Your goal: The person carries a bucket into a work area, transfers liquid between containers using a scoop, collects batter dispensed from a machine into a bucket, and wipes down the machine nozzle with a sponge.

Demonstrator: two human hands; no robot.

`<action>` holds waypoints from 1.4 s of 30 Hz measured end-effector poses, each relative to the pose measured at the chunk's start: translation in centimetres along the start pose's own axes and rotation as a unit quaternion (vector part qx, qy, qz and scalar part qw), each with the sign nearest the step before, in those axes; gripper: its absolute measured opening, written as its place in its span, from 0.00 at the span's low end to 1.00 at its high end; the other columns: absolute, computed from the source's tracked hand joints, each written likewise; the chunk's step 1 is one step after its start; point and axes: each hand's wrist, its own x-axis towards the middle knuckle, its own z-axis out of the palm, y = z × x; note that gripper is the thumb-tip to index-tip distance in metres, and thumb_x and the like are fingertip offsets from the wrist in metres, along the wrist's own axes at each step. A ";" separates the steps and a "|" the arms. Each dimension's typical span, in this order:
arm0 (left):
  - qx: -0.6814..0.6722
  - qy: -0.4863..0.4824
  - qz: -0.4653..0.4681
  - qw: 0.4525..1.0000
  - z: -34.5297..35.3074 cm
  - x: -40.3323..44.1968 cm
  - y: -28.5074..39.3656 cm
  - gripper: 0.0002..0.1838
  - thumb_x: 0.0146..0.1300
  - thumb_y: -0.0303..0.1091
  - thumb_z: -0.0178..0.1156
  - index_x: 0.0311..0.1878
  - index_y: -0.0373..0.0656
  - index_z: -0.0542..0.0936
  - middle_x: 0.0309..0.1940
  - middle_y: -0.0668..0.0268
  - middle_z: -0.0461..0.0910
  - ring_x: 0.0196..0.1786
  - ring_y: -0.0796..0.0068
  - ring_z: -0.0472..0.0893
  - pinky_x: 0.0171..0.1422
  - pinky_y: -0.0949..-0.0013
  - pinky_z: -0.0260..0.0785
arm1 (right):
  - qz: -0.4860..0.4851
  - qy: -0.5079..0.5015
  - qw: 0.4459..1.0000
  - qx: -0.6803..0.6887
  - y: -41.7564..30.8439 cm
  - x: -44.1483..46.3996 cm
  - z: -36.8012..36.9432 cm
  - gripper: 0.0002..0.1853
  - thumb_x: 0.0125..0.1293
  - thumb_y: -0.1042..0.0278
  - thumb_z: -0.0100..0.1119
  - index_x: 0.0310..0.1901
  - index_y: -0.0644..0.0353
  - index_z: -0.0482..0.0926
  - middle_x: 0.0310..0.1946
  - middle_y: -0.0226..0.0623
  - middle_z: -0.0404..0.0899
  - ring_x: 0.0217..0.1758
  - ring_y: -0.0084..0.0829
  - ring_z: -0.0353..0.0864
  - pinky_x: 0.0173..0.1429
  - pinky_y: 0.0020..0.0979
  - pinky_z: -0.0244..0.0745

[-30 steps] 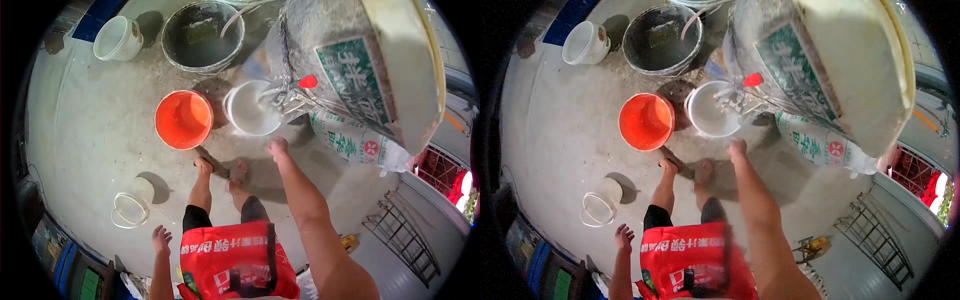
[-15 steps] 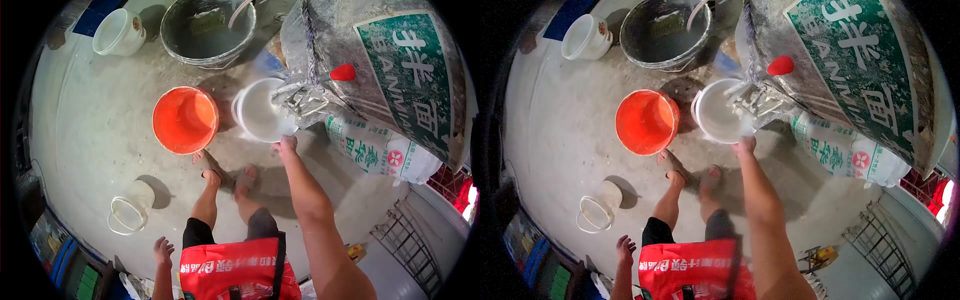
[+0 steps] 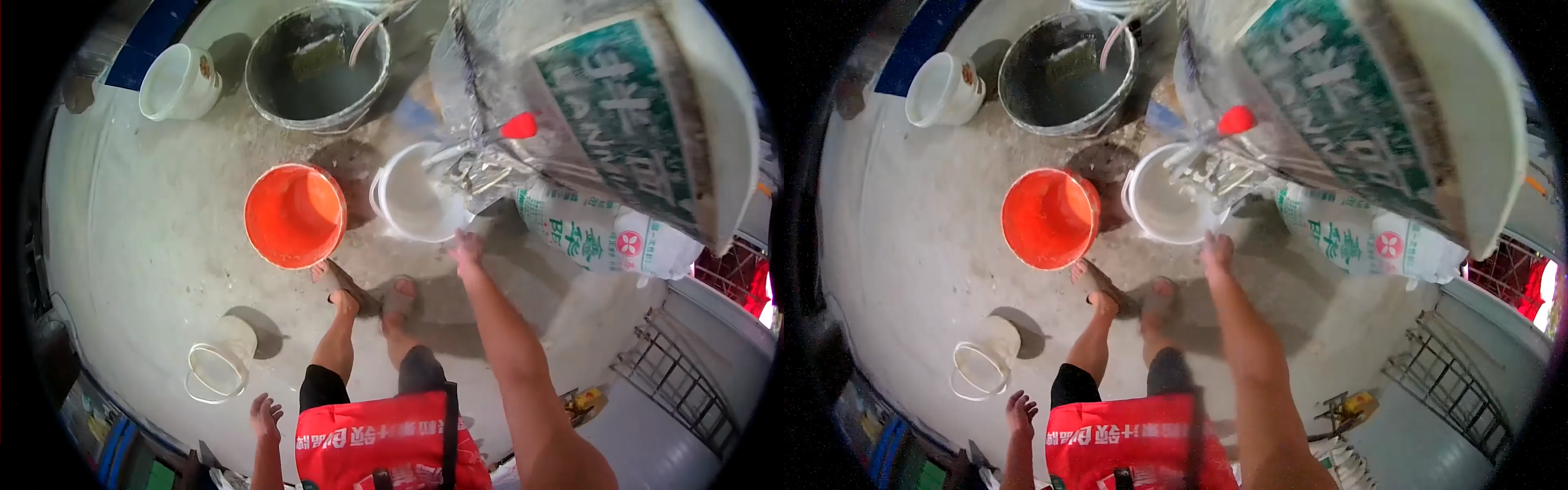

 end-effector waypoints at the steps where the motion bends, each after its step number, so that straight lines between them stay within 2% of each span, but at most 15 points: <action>1: 0.001 0.001 -0.002 1.000 0.2 0.1 0.4 0.18 0.55 0.29 0.51 0.50 0.38 0.69 0.35 0.63 0.72 0.31 0.72 0.76 0.31 0.73 0.70 | -0.067 0.063 0.992 -0.087 -0.6 -1.2 0.2 0.15 0.61 0.68 0.54 0.48 0.61 0.69 0.42 0.35 0.70 0.39 0.27 0.71 0.36 0.29 0.76; 4: -0.001 -0.017 0.009 1.000 0.4 -1.1 1.9 0.18 0.55 0.29 0.51 0.51 0.38 0.69 0.36 0.63 0.72 0.31 0.71 0.76 0.32 0.72 0.70 | -0.215 -0.018 0.970 0.111 -13.0 -13.8 0.4 0.15 0.59 0.71 0.56 0.47 0.62 0.70 0.42 0.34 0.70 0.40 0.25 0.71 0.37 0.26 0.74; 7: -0.002 -0.036 0.025 0.999 1.1 -2.7 3.9 0.18 0.55 0.28 0.50 0.51 0.38 0.69 0.36 0.63 0.72 0.32 0.71 0.76 0.33 0.71 0.71 | -0.351 0.024 0.931 0.100 -25.0 -22.0 0.8 0.16 0.54 0.73 0.58 0.45 0.62 0.69 0.38 0.35 0.71 0.39 0.25 0.71 0.38 0.28 0.70; 10: -0.019 -0.050 0.044 0.998 2.1 -5.3 7.1 0.17 0.56 0.28 0.49 0.50 0.38 0.69 0.37 0.63 0.72 0.32 0.71 0.76 0.33 0.71 0.70 | -0.393 0.081 0.916 0.012 -28.4 -21.5 1.7 0.16 0.55 0.74 0.57 0.46 0.61 0.69 0.36 0.34 0.71 0.38 0.23 0.69 0.39 0.23 0.68; 12: -0.047 -0.068 0.061 0.995 3.3 -5.8 8.7 0.16 0.56 0.29 0.49 0.49 0.38 0.70 0.37 0.63 0.72 0.32 0.72 0.75 0.33 0.71 0.70 | -0.254 0.036 0.946 0.197 -29.4 -19.6 2.5 0.09 0.56 0.75 0.54 0.39 0.58 0.69 0.29 0.32 0.70 0.30 0.23 0.71 0.29 0.19 0.66; 14: -0.051 -0.098 0.081 0.991 5.3 -6.5 10.3 0.15 0.57 0.30 0.52 0.48 0.39 0.70 0.35 0.65 0.73 0.31 0.74 0.75 0.32 0.73 0.69 | -0.045 -0.085 0.891 0.443 -31.2 -20.1 2.4 0.05 0.56 0.74 0.53 0.34 0.56 0.69 0.25 0.31 0.70 0.25 0.23 0.71 0.23 0.19 0.64; 18: -0.043 -0.228 0.146 0.962 17.3 -9.7 17.7 0.15 0.58 0.31 0.52 0.49 0.40 0.70 0.33 0.67 0.74 0.30 0.75 0.75 0.34 0.73 0.69 | 0.131 -0.124 0.841 0.510 -31.3 -17.2 2.7 0.06 0.61 0.66 0.51 0.30 0.56 0.69 0.17 0.29 0.69 0.18 0.20 0.68 0.17 0.19 0.59; 21: -0.108 -0.356 0.147 0.916 28.3 -12.2 23.5 0.12 0.59 0.33 0.52 0.45 0.42 0.71 0.33 0.67 0.74 0.32 0.73 0.75 0.37 0.71 0.69 | 0.149 -0.231 0.790 0.549 -30.0 -16.0 2.4 0.08 0.62 0.64 0.50 0.28 0.58 0.70 0.19 0.31 0.71 0.16 0.22 0.66 0.16 0.20 0.58; 26: -0.085 -0.503 -0.055 0.858 42.6 -13.3 29.7 0.17 0.62 0.46 0.45 0.42 0.43 0.73 0.31 0.67 0.75 0.36 0.71 0.74 0.44 0.66 0.67 | 0.080 -0.247 0.795 0.548 -31.4 -19.5 1.7 0.06 0.59 0.67 0.49 0.29 0.59 0.70 0.21 0.34 0.71 0.19 0.24 0.68 0.18 0.20 0.59; 28: -0.107 -0.557 -0.178 0.804 45.5 -14.9 30.9 0.17 0.61 0.45 0.47 0.44 0.41 0.72 0.35 0.63 0.77 0.40 0.66 0.76 0.49 0.61 0.69 | 0.092 -0.165 0.791 0.581 -33.3 -21.7 1.8 0.08 0.56 0.67 0.49 0.34 0.61 0.71 0.24 0.34 0.73 0.19 0.23 0.68 0.19 0.21 0.61; 33: -0.135 -0.601 -0.152 0.773 47.7 -19.3 32.0 0.17 0.62 0.44 0.46 0.41 0.40 0.74 0.37 0.60 0.78 0.40 0.63 0.77 0.50 0.61 0.70 | 0.048 -0.218 0.756 0.616 -35.9 -24.1 -0.5 0.09 0.60 0.68 0.47 0.38 0.64 0.70 0.27 0.33 0.73 0.23 0.23 0.72 0.23 0.20 0.66; 35: -0.158 -0.646 -0.212 0.716 49.1 -17.4 31.6 0.13 0.61 0.37 0.44 0.41 0.40 0.74 0.36 0.58 0.77 0.40 0.62 0.77 0.50 0.61 0.69 | 0.063 -0.181 0.783 0.592 -36.1 -23.7 -0.6 0.09 0.61 0.68 0.49 0.41 0.61 0.70 0.28 0.32 0.74 0.24 0.22 0.72 0.25 0.20 0.67; 36: -0.184 -0.586 -0.215 0.759 48.4 -18.3 31.7 0.16 0.62 0.40 0.41 0.42 0.41 0.73 0.37 0.58 0.77 0.39 0.61 0.77 0.51 0.59 0.69 | 0.021 -0.160 0.842 0.515 -36.4 -24.4 -0.5 0.10 0.61 0.67 0.51 0.42 0.60 0.70 0.28 0.31 0.74 0.24 0.22 0.72 0.25 0.20 0.68; 39: -0.190 -0.615 -0.205 0.737 46.1 -17.2 29.5 0.18 0.63 0.44 0.41 0.44 0.41 0.73 0.37 0.61 0.76 0.38 0.64 0.75 0.46 0.60 0.69 | -0.126 -0.079 0.973 0.175 -36.5 -26.5 -0.1 0.12 0.60 0.63 0.54 0.43 0.57 0.72 0.29 0.32 0.75 0.25 0.25 0.74 0.25 0.23 0.70; 42: -0.131 -0.567 -0.118 0.805 42.5 -17.6 29.5 0.16 0.61 0.41 0.42 0.43 0.42 0.73 0.32 0.65 0.74 0.31 0.70 0.72 0.39 0.65 0.68 | -0.388 -0.117 0.873 -0.270 -33.8 -22.2 1.0 0.10 0.60 0.66 0.50 0.38 0.61 0.75 0.25 0.35 0.77 0.24 0.27 0.77 0.25 0.27 0.72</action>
